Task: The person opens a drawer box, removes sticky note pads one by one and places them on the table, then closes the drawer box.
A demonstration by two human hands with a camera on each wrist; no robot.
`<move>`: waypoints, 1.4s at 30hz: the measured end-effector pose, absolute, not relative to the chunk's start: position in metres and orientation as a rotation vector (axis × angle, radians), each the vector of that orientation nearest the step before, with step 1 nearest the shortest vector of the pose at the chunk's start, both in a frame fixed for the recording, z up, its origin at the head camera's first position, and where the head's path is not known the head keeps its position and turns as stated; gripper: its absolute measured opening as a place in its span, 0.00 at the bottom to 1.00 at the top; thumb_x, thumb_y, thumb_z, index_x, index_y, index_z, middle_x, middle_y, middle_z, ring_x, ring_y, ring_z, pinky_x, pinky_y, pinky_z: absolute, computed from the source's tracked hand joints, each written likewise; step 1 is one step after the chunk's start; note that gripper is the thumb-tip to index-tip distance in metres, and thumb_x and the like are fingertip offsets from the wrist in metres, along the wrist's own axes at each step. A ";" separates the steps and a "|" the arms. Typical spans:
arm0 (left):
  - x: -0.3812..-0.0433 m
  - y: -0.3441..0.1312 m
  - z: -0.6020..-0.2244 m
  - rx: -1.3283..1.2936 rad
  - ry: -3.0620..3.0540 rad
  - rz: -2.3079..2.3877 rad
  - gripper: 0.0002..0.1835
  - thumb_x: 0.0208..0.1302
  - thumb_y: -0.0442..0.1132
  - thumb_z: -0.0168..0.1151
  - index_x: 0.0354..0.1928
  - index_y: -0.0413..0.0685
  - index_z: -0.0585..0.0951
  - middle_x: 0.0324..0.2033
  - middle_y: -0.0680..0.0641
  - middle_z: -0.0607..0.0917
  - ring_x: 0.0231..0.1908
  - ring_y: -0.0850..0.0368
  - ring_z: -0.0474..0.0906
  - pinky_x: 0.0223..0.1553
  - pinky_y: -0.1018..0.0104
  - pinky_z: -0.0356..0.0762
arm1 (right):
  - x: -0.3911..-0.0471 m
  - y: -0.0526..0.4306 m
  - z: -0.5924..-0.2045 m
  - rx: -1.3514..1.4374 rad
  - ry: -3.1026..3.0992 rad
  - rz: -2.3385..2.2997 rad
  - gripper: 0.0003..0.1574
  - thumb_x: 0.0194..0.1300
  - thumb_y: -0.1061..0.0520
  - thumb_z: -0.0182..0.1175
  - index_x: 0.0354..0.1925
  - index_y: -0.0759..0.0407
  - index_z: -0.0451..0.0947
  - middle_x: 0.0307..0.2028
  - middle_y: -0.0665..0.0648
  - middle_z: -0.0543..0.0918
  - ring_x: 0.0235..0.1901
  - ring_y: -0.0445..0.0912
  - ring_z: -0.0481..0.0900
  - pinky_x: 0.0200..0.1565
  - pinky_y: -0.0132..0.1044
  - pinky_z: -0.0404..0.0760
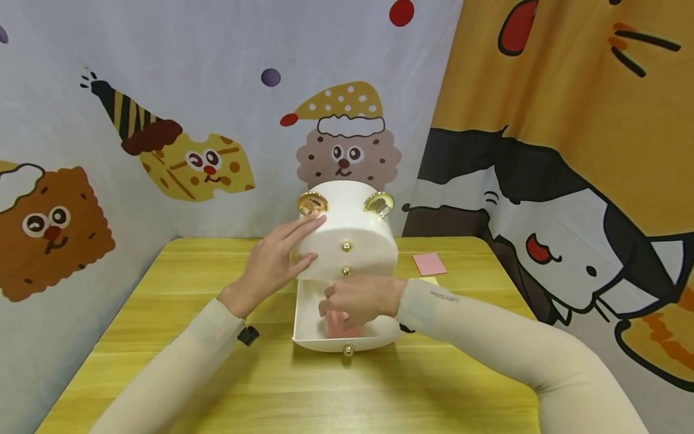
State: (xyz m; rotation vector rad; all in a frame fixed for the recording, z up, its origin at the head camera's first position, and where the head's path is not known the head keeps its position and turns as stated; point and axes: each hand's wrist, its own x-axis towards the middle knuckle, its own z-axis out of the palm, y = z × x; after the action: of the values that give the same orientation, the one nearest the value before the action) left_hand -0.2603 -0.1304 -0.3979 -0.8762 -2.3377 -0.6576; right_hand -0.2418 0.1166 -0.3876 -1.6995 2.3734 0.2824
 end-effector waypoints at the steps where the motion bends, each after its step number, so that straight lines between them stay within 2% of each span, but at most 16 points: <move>1: -0.260 -0.130 -0.398 -0.876 -2.334 -0.655 0.46 0.71 0.41 0.86 0.88 0.59 0.76 0.85 0.49 0.79 0.72 0.39 0.87 0.37 0.56 0.91 | -0.242 0.115 -0.388 -1.702 2.369 0.299 0.25 0.75 0.48 0.82 0.67 0.42 0.91 0.52 0.47 0.94 0.43 0.38 0.91 0.43 0.26 0.88; 7: -0.260 -0.131 -0.398 -0.870 -2.328 -0.654 0.46 0.71 0.41 0.87 0.88 0.60 0.76 0.85 0.49 0.80 0.71 0.39 0.87 0.39 0.53 0.92 | -0.243 0.109 -0.390 -1.695 2.351 0.365 0.30 0.74 0.48 0.83 0.70 0.42 0.88 0.54 0.47 0.92 0.43 0.37 0.90 0.41 0.24 0.87; 17: -0.260 -0.131 -0.397 -0.868 -2.333 -0.653 0.46 0.72 0.42 0.86 0.88 0.61 0.75 0.85 0.50 0.80 0.71 0.39 0.88 0.34 0.57 0.88 | -0.244 0.106 -0.399 -1.688 2.386 0.483 0.30 0.74 0.44 0.82 0.69 0.42 0.86 0.57 0.48 0.89 0.43 0.38 0.87 0.44 0.26 0.87; 22: -0.260 -0.130 -0.396 -0.871 -2.340 -0.660 0.45 0.72 0.42 0.86 0.88 0.61 0.76 0.85 0.50 0.80 0.71 0.39 0.88 0.39 0.53 0.91 | -0.242 0.107 -0.403 -1.670 2.405 0.562 0.36 0.71 0.37 0.83 0.71 0.40 0.83 0.60 0.49 0.88 0.34 0.38 0.84 0.37 0.28 0.84; 25: -0.260 -0.130 -0.397 -0.870 -2.344 -0.665 0.45 0.72 0.41 0.86 0.88 0.61 0.76 0.85 0.50 0.80 0.72 0.39 0.87 0.40 0.52 0.92 | -0.242 0.106 -0.406 -1.661 2.410 0.585 0.37 0.71 0.37 0.84 0.71 0.39 0.82 0.60 0.48 0.87 0.32 0.38 0.82 0.35 0.28 0.83; 31: -0.259 -0.130 -0.399 -0.864 -2.337 -0.654 0.46 0.71 0.42 0.87 0.87 0.61 0.76 0.85 0.50 0.80 0.71 0.39 0.88 0.37 0.54 0.91 | -0.242 0.104 -0.411 -1.648 2.407 0.572 0.40 0.67 0.40 0.87 0.72 0.39 0.82 0.59 0.47 0.85 0.39 0.39 0.84 0.42 0.30 0.86; 35: -0.259 -0.130 -0.399 -0.862 -2.331 -0.654 0.46 0.71 0.42 0.87 0.87 0.60 0.77 0.85 0.49 0.80 0.72 0.38 0.88 0.40 0.51 0.93 | -0.242 0.104 -0.413 -1.649 2.418 0.595 0.39 0.68 0.40 0.86 0.72 0.38 0.81 0.59 0.47 0.85 0.42 0.39 0.85 0.46 0.31 0.87; 42: -0.259 -0.131 -0.401 -0.862 -2.319 -0.655 0.45 0.70 0.41 0.87 0.87 0.59 0.77 0.84 0.49 0.80 0.71 0.38 0.88 0.42 0.50 0.94 | -0.240 0.102 -0.412 -1.646 2.422 0.639 0.39 0.69 0.41 0.86 0.71 0.37 0.80 0.60 0.47 0.84 0.42 0.39 0.85 0.46 0.32 0.88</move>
State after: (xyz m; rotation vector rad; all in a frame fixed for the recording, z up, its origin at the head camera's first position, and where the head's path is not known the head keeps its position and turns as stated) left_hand -0.2592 -0.1309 -0.4005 -0.8617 -2.3192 -0.6555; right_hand -0.2405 0.1025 -0.4119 -1.6464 2.4219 0.6388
